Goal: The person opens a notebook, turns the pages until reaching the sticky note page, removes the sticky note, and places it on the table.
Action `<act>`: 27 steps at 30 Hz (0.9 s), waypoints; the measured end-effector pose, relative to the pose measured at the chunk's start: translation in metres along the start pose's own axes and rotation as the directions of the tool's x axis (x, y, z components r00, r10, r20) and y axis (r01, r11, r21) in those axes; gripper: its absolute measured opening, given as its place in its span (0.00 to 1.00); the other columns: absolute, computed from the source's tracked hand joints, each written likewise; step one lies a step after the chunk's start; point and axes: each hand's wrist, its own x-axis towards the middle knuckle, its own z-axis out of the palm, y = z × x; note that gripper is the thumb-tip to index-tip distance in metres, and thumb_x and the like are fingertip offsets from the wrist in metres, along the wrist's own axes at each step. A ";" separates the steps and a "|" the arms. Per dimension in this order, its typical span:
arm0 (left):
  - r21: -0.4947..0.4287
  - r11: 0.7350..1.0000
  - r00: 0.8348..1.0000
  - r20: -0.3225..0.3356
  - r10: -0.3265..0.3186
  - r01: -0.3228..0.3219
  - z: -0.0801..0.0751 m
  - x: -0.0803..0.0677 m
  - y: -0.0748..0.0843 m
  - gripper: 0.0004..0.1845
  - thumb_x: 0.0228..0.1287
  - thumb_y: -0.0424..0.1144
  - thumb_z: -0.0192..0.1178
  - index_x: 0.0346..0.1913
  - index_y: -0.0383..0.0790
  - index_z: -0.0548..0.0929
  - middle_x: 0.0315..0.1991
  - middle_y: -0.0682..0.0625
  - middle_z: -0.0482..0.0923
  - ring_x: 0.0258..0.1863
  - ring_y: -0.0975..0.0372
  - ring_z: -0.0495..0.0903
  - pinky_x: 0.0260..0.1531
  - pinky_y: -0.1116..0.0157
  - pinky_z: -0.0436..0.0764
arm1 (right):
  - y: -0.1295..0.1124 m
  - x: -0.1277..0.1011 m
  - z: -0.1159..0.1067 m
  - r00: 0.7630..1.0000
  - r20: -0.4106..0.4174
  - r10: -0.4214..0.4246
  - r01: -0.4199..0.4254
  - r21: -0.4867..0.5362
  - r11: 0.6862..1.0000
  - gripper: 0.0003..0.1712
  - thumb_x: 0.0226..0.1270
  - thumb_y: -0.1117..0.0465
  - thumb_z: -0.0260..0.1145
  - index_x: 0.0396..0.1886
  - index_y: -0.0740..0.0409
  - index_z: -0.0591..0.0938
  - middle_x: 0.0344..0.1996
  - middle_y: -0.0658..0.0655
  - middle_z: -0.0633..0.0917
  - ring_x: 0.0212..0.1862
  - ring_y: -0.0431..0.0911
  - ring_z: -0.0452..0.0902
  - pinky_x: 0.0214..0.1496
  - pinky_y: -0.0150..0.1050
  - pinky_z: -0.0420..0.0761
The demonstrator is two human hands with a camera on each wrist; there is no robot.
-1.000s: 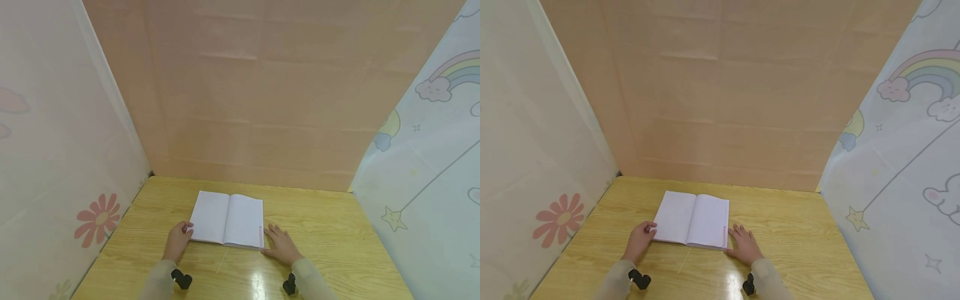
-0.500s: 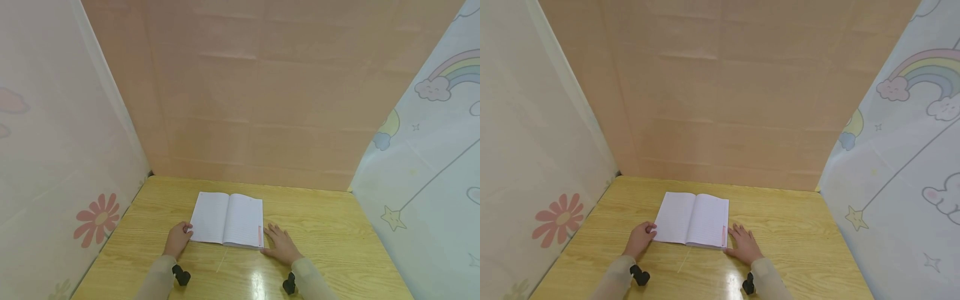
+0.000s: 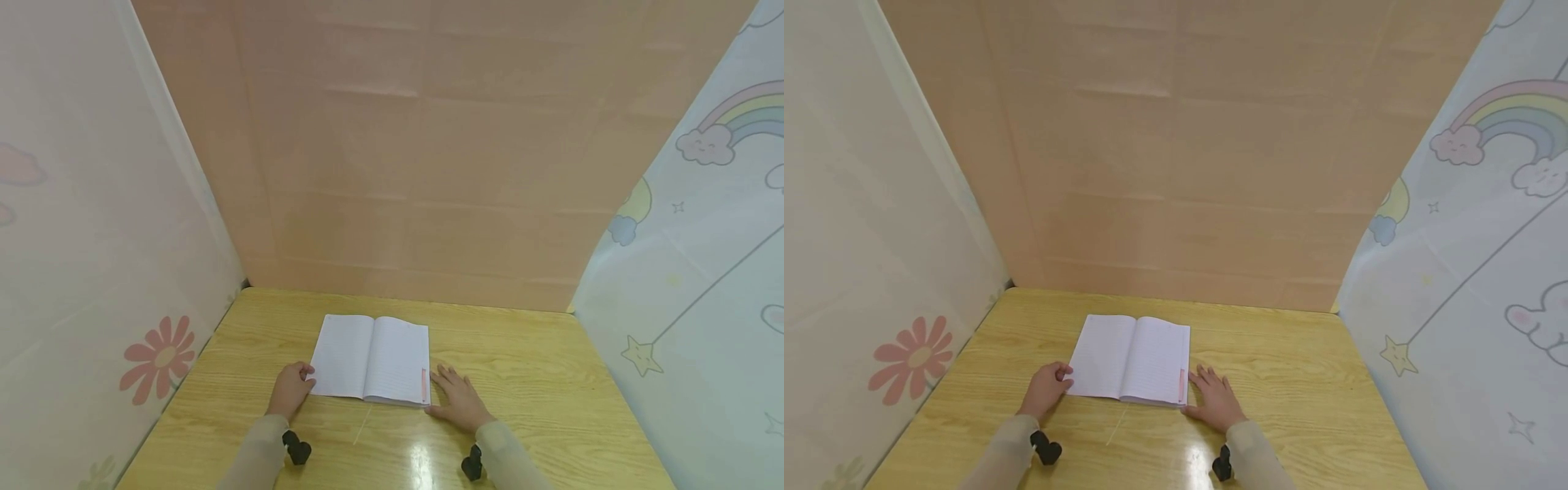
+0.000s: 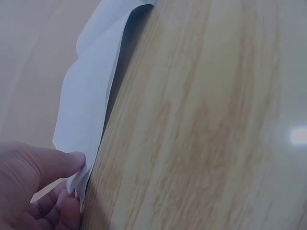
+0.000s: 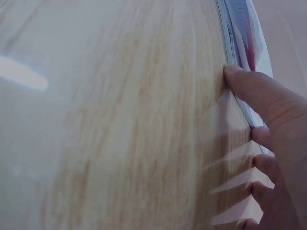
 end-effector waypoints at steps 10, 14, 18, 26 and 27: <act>0.008 1.000 1.000 -0.027 0.009 -0.009 0.003 -0.001 -0.003 0.08 0.57 0.30 0.64 0.41 0.34 0.84 0.42 0.39 0.77 0.44 0.50 0.77 0.47 0.49 0.77 | 0.001 0.000 0.001 1.000 0.002 0.003 -0.003 -0.004 1.000 0.47 0.56 0.36 0.67 0.70 0.55 0.68 0.72 0.65 0.62 0.73 0.65 0.54 0.68 0.71 0.51; 0.008 1.000 1.000 -0.019 0.001 -0.001 0.002 -0.001 -0.003 0.09 0.57 0.30 0.64 0.41 0.33 0.84 0.43 0.39 0.78 0.46 0.49 0.77 0.48 0.49 0.77 | 0.000 0.000 0.001 1.000 0.000 0.003 -0.003 -0.003 1.000 0.47 0.56 0.36 0.67 0.70 0.56 0.68 0.72 0.65 0.62 0.73 0.65 0.54 0.67 0.71 0.52; -0.005 1.000 1.000 -0.022 0.000 0.000 0.000 -0.002 0.001 0.10 0.58 0.30 0.63 0.43 0.32 0.84 0.43 0.38 0.78 0.46 0.49 0.77 0.48 0.49 0.77 | 0.001 0.001 0.001 1.000 -0.003 -0.005 0.005 -0.004 1.000 0.47 0.57 0.36 0.67 0.70 0.55 0.68 0.72 0.65 0.62 0.73 0.65 0.54 0.67 0.71 0.52; -0.031 0.994 0.990 -0.107 0.096 -0.100 -0.006 0.000 0.034 0.11 0.58 0.31 0.65 0.44 0.35 0.84 0.42 0.38 0.77 0.39 0.52 0.77 0.40 0.55 0.77 | 0.002 0.000 0.002 1.000 -0.001 -0.007 0.007 -0.005 1.000 0.47 0.57 0.36 0.67 0.71 0.55 0.67 0.72 0.65 0.62 0.73 0.65 0.53 0.67 0.71 0.52; -0.045 0.991 0.987 -0.112 0.119 -0.125 -0.006 0.001 0.041 0.11 0.58 0.31 0.65 0.44 0.35 0.84 0.42 0.37 0.77 0.38 0.53 0.76 0.39 0.57 0.77 | 0.003 0.000 0.003 1.000 -0.003 -0.005 0.005 -0.008 1.000 0.47 0.57 0.35 0.67 0.71 0.55 0.67 0.72 0.65 0.62 0.73 0.65 0.53 0.67 0.71 0.52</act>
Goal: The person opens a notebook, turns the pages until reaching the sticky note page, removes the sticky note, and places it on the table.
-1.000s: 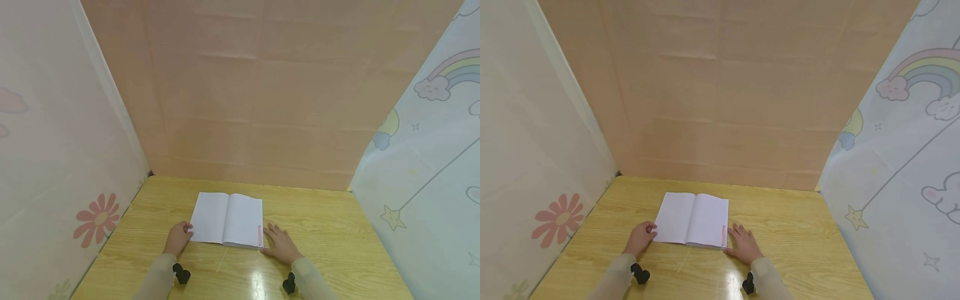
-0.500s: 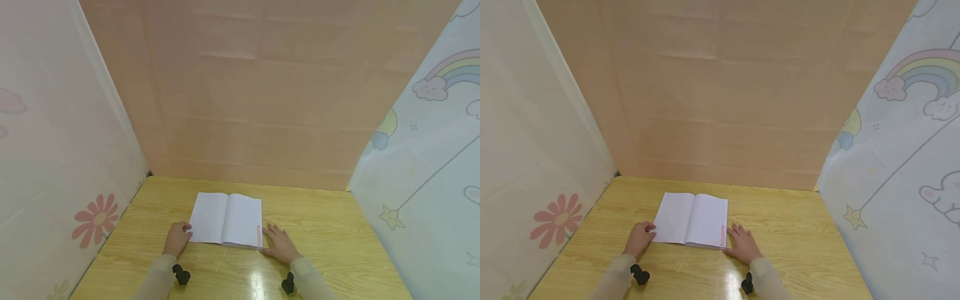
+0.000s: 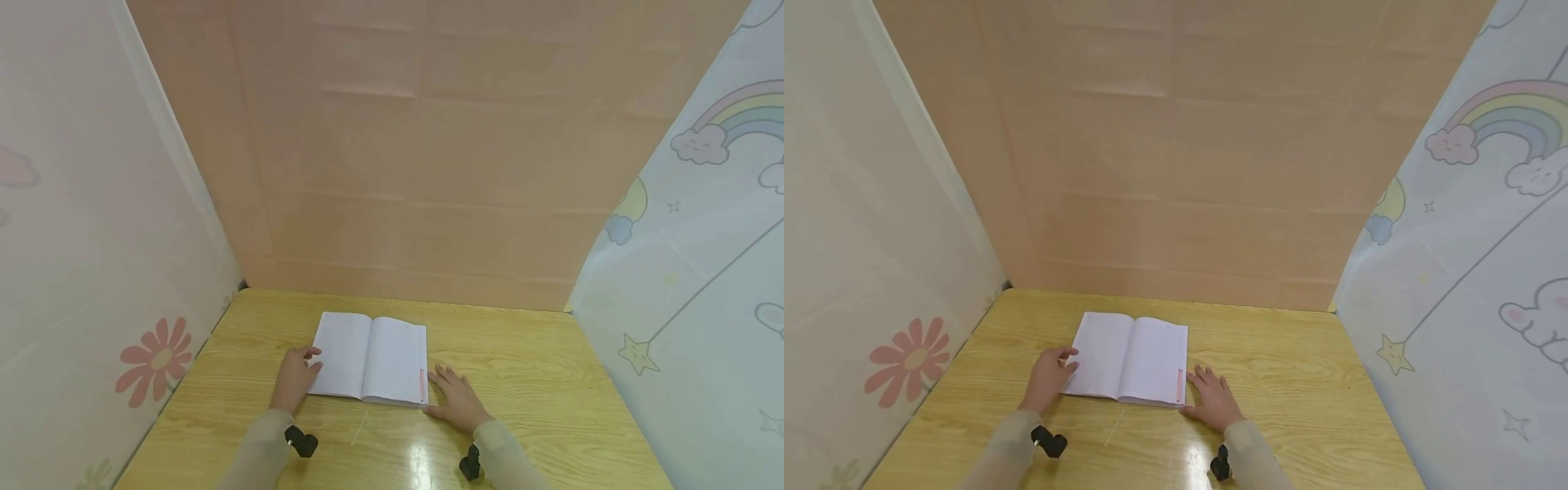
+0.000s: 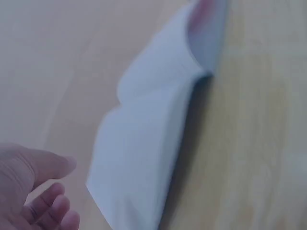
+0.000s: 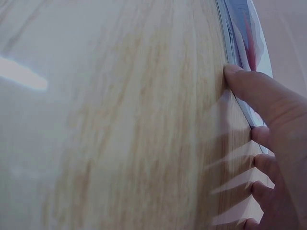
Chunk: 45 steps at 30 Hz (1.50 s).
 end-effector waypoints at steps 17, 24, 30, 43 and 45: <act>-0.284 0.931 0.933 0.210 0.293 -0.229 0.065 -0.014 0.093 0.10 0.60 0.33 0.66 0.45 0.43 0.83 0.42 0.45 0.77 0.41 0.58 0.76 0.39 0.69 0.78 | -0.003 0.002 0.000 1.000 0.013 0.021 -0.021 0.001 1.000 0.47 0.55 0.36 0.68 0.70 0.54 0.68 0.72 0.64 0.63 0.73 0.65 0.53 0.68 0.70 0.51; -0.270 0.923 0.879 0.320 0.354 -0.273 0.100 -0.023 0.094 0.10 0.61 0.31 0.65 0.46 0.39 0.83 0.42 0.41 0.77 0.42 0.56 0.76 0.39 0.68 0.79 | -0.005 0.001 -0.001 1.000 0.003 0.020 -0.020 0.011 1.000 0.46 0.55 0.37 0.69 0.70 0.55 0.69 0.71 0.66 0.64 0.72 0.65 0.54 0.67 0.71 0.52; -0.249 0.935 0.859 0.388 0.335 -0.252 0.121 -0.029 0.084 0.09 0.60 0.33 0.66 0.44 0.40 0.84 0.40 0.45 0.77 0.41 0.58 0.76 0.41 0.67 0.79 | -0.006 0.001 -0.002 1.000 0.001 0.022 -0.022 0.022 1.000 0.46 0.56 0.38 0.69 0.69 0.55 0.70 0.71 0.66 0.63 0.73 0.65 0.54 0.67 0.71 0.51; -0.095 0.942 0.835 0.441 0.329 -0.321 0.140 -0.033 0.068 0.13 0.48 0.31 0.72 0.38 0.44 0.85 0.32 0.57 0.72 0.34 0.69 0.70 0.38 0.70 0.74 | -0.002 0.001 -0.001 1.000 -0.024 0.011 -0.011 0.020 1.000 0.47 0.54 0.36 0.69 0.69 0.55 0.70 0.71 0.67 0.64 0.72 0.66 0.55 0.67 0.71 0.51; -0.085 0.943 0.832 0.450 0.324 -0.321 0.140 -0.033 0.069 0.13 0.47 0.30 0.73 0.38 0.44 0.84 0.32 0.57 0.72 0.33 0.69 0.70 0.38 0.70 0.74 | -0.001 0.001 0.000 1.000 -0.024 0.013 -0.013 0.017 1.000 0.47 0.54 0.35 0.69 0.69 0.55 0.70 0.71 0.66 0.64 0.72 0.66 0.55 0.67 0.71 0.51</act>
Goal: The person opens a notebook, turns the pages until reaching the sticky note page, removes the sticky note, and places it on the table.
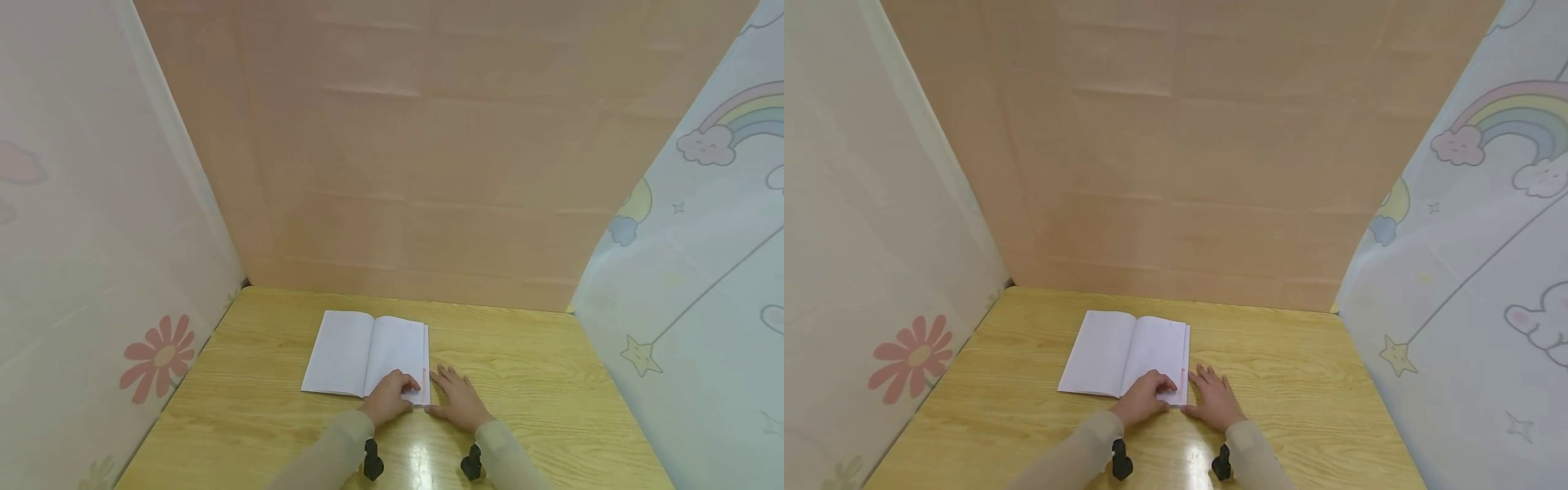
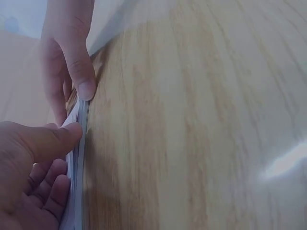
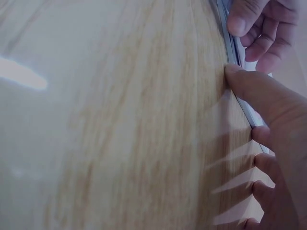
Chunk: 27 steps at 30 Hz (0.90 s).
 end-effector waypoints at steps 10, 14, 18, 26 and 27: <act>-0.001 1.000 1.000 -0.015 0.020 -0.020 -0.005 -0.001 -0.001 0.09 0.61 0.31 0.64 0.42 0.47 0.83 0.33 0.54 0.78 0.35 0.68 0.74 0.38 0.68 0.75 | 0.006 0.001 0.004 1.000 0.004 0.013 -0.013 -0.025 1.000 0.48 0.54 0.32 0.66 0.70 0.52 0.69 0.72 0.63 0.63 0.73 0.64 0.54 0.69 0.69 0.51; 0.023 0.999 0.999 -0.027 0.025 -0.025 -0.007 -0.001 -0.002 0.14 0.62 0.28 0.60 0.46 0.51 0.82 0.36 0.52 0.80 0.35 0.68 0.73 0.39 0.66 0.76 | 0.007 0.002 0.005 1.000 -0.002 0.009 -0.009 -0.029 1.000 0.47 0.54 0.32 0.66 0.70 0.51 0.69 0.72 0.63 0.64 0.73 0.64 0.55 0.68 0.69 0.52; 0.030 0.999 0.998 -0.047 0.031 -0.030 -0.007 -0.001 -0.004 0.17 0.61 0.25 0.59 0.45 0.50 0.83 0.39 0.53 0.81 0.35 0.67 0.72 0.39 0.65 0.75 | 0.007 0.001 0.004 1.000 -0.004 0.009 -0.009 -0.018 1.000 0.47 0.54 0.33 0.67 0.70 0.51 0.69 0.72 0.63 0.64 0.73 0.64 0.55 0.68 0.69 0.52; -0.044 0.999 0.996 -0.088 -0.029 0.025 -0.006 -0.001 -0.010 0.11 0.61 0.27 0.61 0.40 0.46 0.85 0.27 0.56 0.73 0.28 0.68 0.68 0.31 0.70 0.71 | 0.003 0.000 0.003 1.000 0.001 0.005 -0.005 -0.015 1.000 0.48 0.54 0.34 0.68 0.70 0.52 0.70 0.71 0.64 0.64 0.72 0.65 0.56 0.68 0.70 0.51; -0.061 0.998 0.995 -0.091 -0.037 0.031 -0.007 -0.001 -0.009 0.11 0.60 0.27 0.61 0.40 0.46 0.85 0.25 0.57 0.72 0.27 0.68 0.68 0.30 0.70 0.70 | 0.003 0.000 0.002 1.000 0.003 0.006 -0.006 -0.014 1.000 0.48 0.54 0.34 0.68 0.70 0.52 0.70 0.71 0.64 0.64 0.72 0.65 0.56 0.68 0.70 0.51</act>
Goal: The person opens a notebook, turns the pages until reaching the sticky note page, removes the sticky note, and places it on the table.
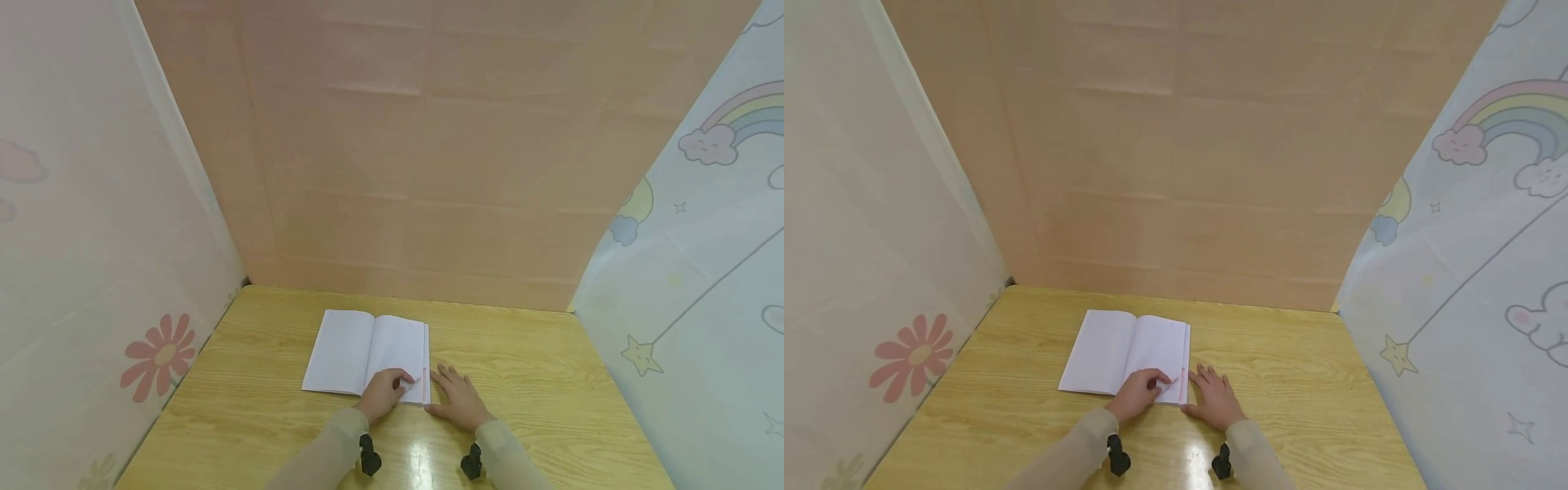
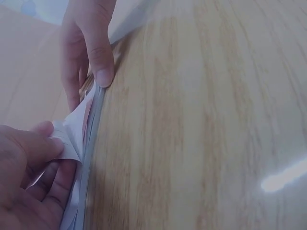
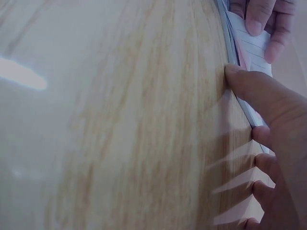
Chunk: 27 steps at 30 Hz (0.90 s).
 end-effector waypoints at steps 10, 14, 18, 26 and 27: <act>-0.118 0.988 0.993 -0.042 -0.106 0.101 -0.012 0.001 0.009 0.09 0.60 0.27 0.62 0.40 0.43 0.86 0.24 0.56 0.70 0.23 0.67 0.68 0.23 0.71 0.70 | -0.002 0.000 -0.003 1.000 0.014 0.010 -0.010 0.009 1.000 0.47 0.55 0.35 0.68 0.70 0.53 0.69 0.71 0.65 0.64 0.72 0.65 0.55 0.68 0.70 0.50; -0.158 0.981 0.989 -0.073 -0.126 0.114 -0.021 0.003 0.016 0.08 0.61 0.28 0.62 0.41 0.41 0.86 0.26 0.54 0.71 0.26 0.64 0.69 0.25 0.70 0.70 | -0.002 -0.001 -0.004 1.000 0.013 0.008 -0.008 0.006 1.000 0.47 0.55 0.35 0.68 0.70 0.53 0.69 0.71 0.65 0.64 0.72 0.65 0.55 0.68 0.70 0.51; -0.181 0.977 0.985 -0.110 -0.132 0.111 -0.031 0.002 0.023 0.08 0.62 0.30 0.62 0.42 0.40 0.86 0.25 0.54 0.71 0.26 0.64 0.68 0.24 0.70 0.70 | -0.003 0.000 -0.003 1.000 0.011 0.006 -0.006 0.012 1.000 0.47 0.54 0.35 0.68 0.70 0.53 0.69 0.71 0.65 0.64 0.72 0.65 0.55 0.68 0.70 0.51; -0.169 0.984 0.970 -0.226 -0.092 0.053 -0.056 -0.003 0.030 0.07 0.59 0.29 0.65 0.40 0.40 0.87 0.24 0.53 0.71 0.25 0.64 0.67 0.24 0.72 0.69 | -0.001 0.000 -0.001 1.000 0.010 0.007 -0.007 0.003 1.000 0.48 0.54 0.33 0.67 0.70 0.53 0.69 0.71 0.65 0.64 0.72 0.65 0.55 0.68 0.70 0.51; -0.177 0.982 0.967 -0.233 -0.101 0.060 -0.058 -0.004 0.029 0.07 0.59 0.30 0.65 0.40 0.41 0.87 0.25 0.54 0.71 0.26 0.65 0.68 0.24 0.72 0.69 | -0.001 0.001 -0.001 1.000 0.010 0.006 -0.006 0.000 1.000 0.48 0.54 0.33 0.67 0.70 0.53 0.69 0.71 0.65 0.64 0.72 0.65 0.55 0.68 0.70 0.51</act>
